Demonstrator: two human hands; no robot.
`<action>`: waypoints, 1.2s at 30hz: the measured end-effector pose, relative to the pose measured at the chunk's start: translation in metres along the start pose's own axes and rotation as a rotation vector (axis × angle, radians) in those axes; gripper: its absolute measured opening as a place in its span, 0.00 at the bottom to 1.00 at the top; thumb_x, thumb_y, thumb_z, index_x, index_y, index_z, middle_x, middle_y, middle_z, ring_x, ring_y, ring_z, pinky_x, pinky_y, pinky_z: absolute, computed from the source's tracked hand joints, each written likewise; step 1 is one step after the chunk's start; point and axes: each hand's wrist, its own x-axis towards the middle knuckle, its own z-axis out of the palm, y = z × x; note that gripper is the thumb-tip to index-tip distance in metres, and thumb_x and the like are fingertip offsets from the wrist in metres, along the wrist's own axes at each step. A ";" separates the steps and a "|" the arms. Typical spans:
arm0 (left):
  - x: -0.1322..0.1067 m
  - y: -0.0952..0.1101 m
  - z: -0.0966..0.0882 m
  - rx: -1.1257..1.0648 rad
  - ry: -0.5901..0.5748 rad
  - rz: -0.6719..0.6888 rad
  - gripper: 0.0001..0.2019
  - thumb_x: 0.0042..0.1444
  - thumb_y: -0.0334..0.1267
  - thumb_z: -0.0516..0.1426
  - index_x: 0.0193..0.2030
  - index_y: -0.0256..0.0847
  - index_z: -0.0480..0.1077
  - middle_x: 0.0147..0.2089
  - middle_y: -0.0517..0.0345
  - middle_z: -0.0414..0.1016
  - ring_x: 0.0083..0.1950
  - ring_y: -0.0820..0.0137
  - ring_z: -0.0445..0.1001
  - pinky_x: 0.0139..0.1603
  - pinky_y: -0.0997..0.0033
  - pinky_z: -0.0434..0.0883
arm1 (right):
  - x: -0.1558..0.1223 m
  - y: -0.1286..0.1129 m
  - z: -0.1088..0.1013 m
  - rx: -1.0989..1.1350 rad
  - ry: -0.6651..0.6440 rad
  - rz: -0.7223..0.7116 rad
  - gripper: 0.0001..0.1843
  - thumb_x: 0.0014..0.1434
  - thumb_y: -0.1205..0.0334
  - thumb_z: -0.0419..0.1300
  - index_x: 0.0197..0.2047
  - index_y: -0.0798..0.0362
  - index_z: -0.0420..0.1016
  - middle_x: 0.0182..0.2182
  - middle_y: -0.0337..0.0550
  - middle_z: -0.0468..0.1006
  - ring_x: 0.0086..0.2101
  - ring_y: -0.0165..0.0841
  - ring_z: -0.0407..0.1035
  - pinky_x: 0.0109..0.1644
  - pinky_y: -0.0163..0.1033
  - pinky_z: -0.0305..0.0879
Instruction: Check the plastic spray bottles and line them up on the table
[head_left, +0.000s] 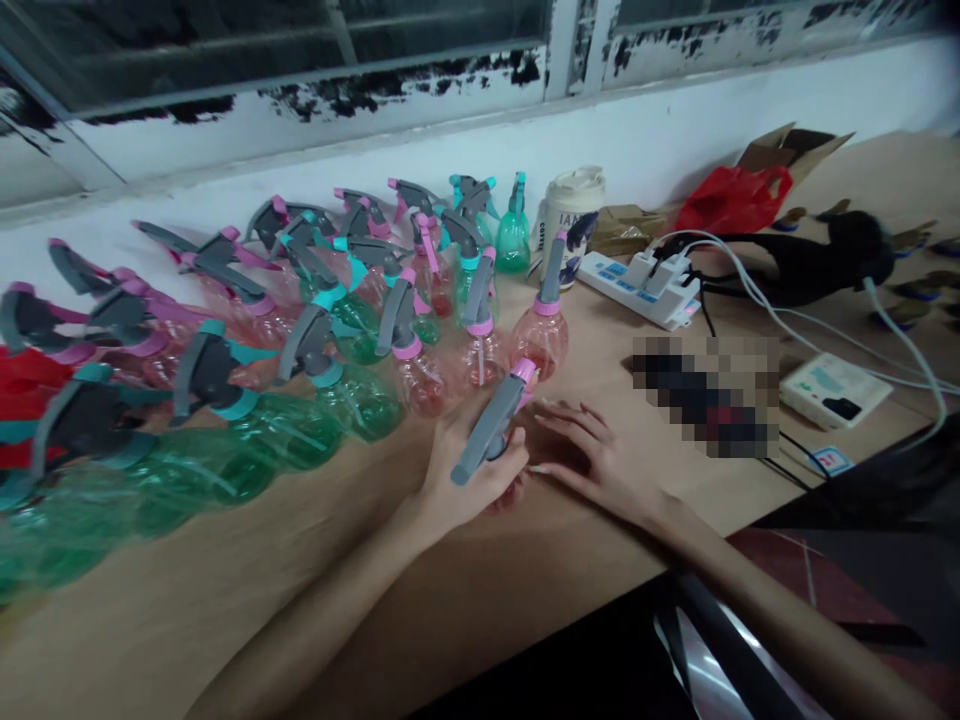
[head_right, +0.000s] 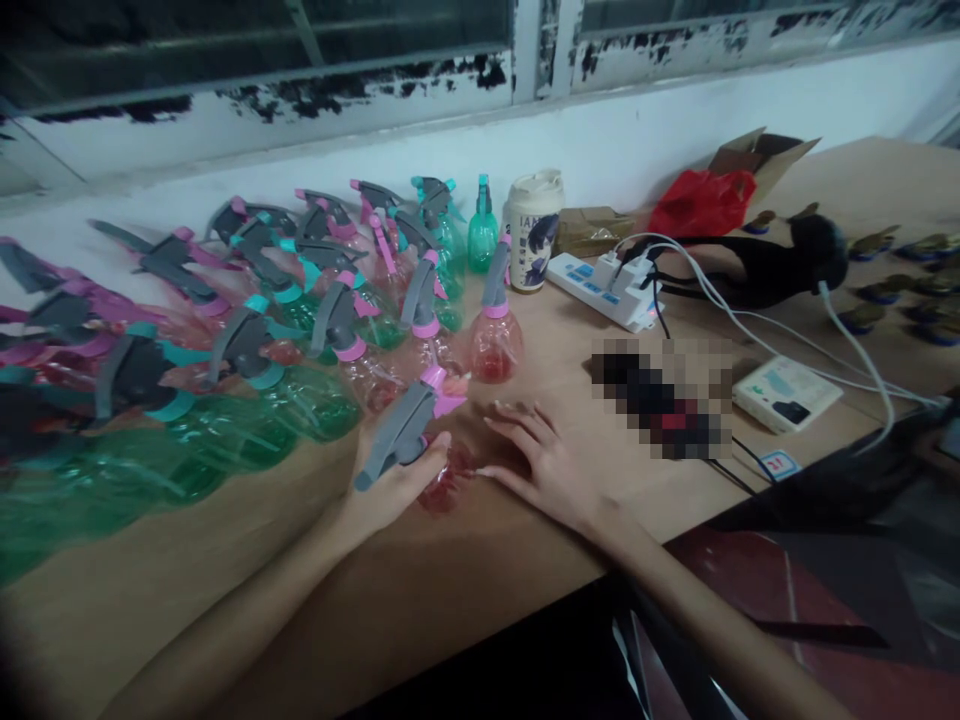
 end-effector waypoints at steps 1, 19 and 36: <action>0.000 0.000 0.000 0.007 0.004 0.003 0.09 0.49 0.30 0.56 0.38 0.43 0.67 0.34 0.57 0.71 0.35 0.65 0.72 0.40 0.62 0.72 | -0.001 -0.004 -0.002 0.019 -0.007 -0.001 0.30 0.58 0.51 0.58 0.61 0.50 0.58 0.57 0.49 0.66 0.58 0.40 0.58 0.64 0.57 0.48; -0.001 0.017 0.030 -0.090 -0.098 0.087 0.27 0.49 0.34 0.60 0.56 0.49 0.60 0.54 0.52 0.69 0.54 0.59 0.70 0.57 0.52 0.68 | 0.003 -0.054 -0.013 0.258 -0.029 0.048 0.34 0.51 0.47 0.62 0.56 0.52 0.59 0.51 0.51 0.70 0.52 0.44 0.63 0.59 0.56 0.56; -0.061 -0.028 0.022 -0.048 -0.199 -0.218 0.24 0.56 0.34 0.54 0.59 0.47 0.53 0.60 0.50 0.61 0.59 0.61 0.65 0.54 0.54 0.71 | 0.015 0.063 -0.082 -0.116 0.056 0.136 0.37 0.45 0.40 0.64 0.52 0.53 0.63 0.45 0.54 0.70 0.47 0.48 0.66 0.49 0.53 0.65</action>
